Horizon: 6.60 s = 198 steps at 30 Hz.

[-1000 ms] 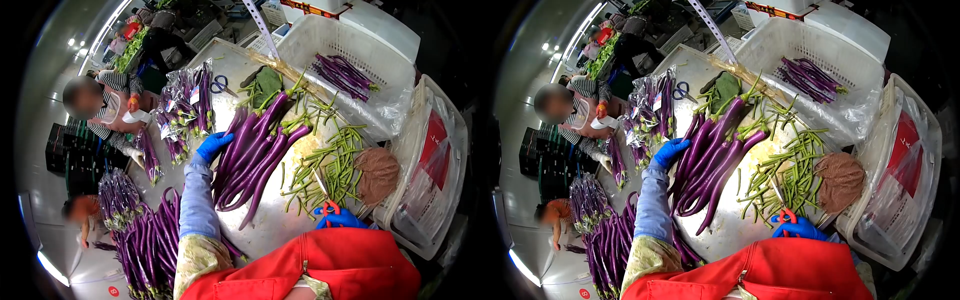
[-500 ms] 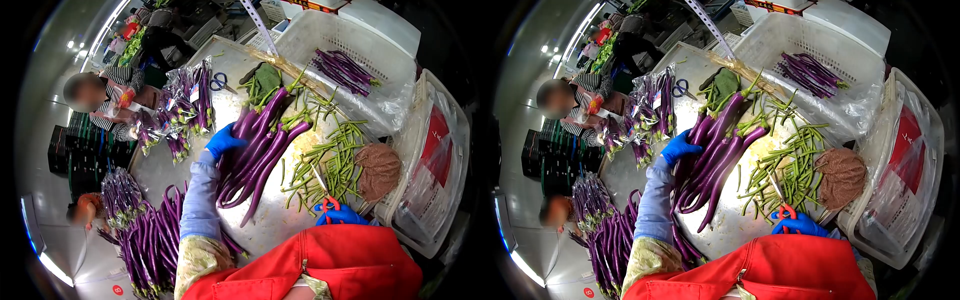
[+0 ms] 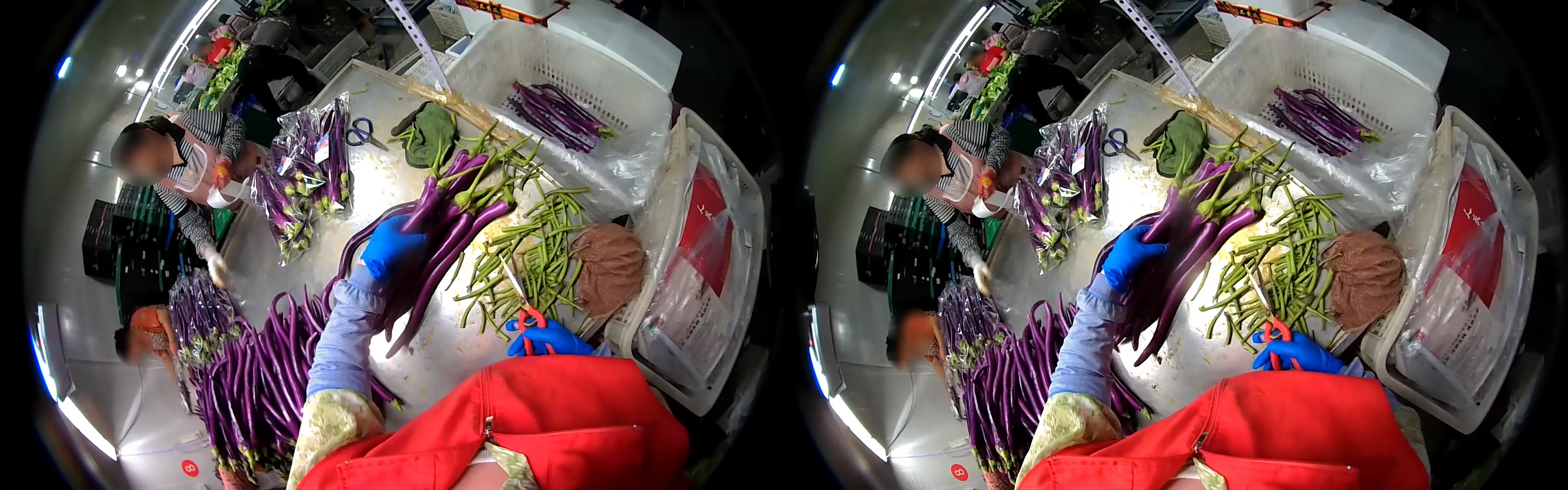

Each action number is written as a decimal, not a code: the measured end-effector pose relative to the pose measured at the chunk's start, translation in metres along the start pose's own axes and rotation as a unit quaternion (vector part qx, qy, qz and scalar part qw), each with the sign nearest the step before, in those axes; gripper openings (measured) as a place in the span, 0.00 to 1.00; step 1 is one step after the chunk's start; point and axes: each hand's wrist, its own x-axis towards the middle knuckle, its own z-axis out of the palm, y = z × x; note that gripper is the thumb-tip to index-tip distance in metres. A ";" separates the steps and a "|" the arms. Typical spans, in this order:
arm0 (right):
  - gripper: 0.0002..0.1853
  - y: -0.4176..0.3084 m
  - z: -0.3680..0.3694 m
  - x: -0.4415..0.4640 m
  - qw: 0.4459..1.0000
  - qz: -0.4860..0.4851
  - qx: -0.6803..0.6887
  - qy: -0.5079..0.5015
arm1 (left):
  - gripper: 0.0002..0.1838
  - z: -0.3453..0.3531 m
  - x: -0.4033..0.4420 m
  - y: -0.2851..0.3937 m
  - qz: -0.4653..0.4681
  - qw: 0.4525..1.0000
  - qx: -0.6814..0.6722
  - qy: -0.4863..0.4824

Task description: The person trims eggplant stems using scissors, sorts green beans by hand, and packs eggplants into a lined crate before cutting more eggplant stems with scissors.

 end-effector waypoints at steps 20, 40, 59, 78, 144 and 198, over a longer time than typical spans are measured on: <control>0.27 -0.012 0.030 -0.022 0.950 -0.284 0.091 -0.094 | 0.32 0.124 -0.184 0.024 0.187 0.953 0.202 0.130; 0.28 -0.026 0.031 -0.045 0.947 -0.321 0.000 -0.025 | 0.44 0.187 -0.172 0.026 0.307 0.937 0.123 0.116; 0.32 0.024 0.023 -0.068 0.823 -0.280 -0.437 0.229 | 0.40 0.143 -0.180 0.018 0.138 0.882 0.366 0.264; 0.32 0.016 0.018 -0.052 0.775 -0.266 -0.513 0.257 | 0.41 0.147 -0.187 -0.004 0.089 0.911 0.330 0.232; 0.24 0.024 0.003 -0.022 0.948 -0.209 -0.202 0.132 | 0.32 -0.157 -0.467 -0.089 -0.306 0.916 0.258 0.015; 0.29 0.018 0.000 -0.016 0.973 -0.185 -0.099 0.094 | 0.27 0.079 -0.025 -0.027 0.093 0.995 -0.021 0.036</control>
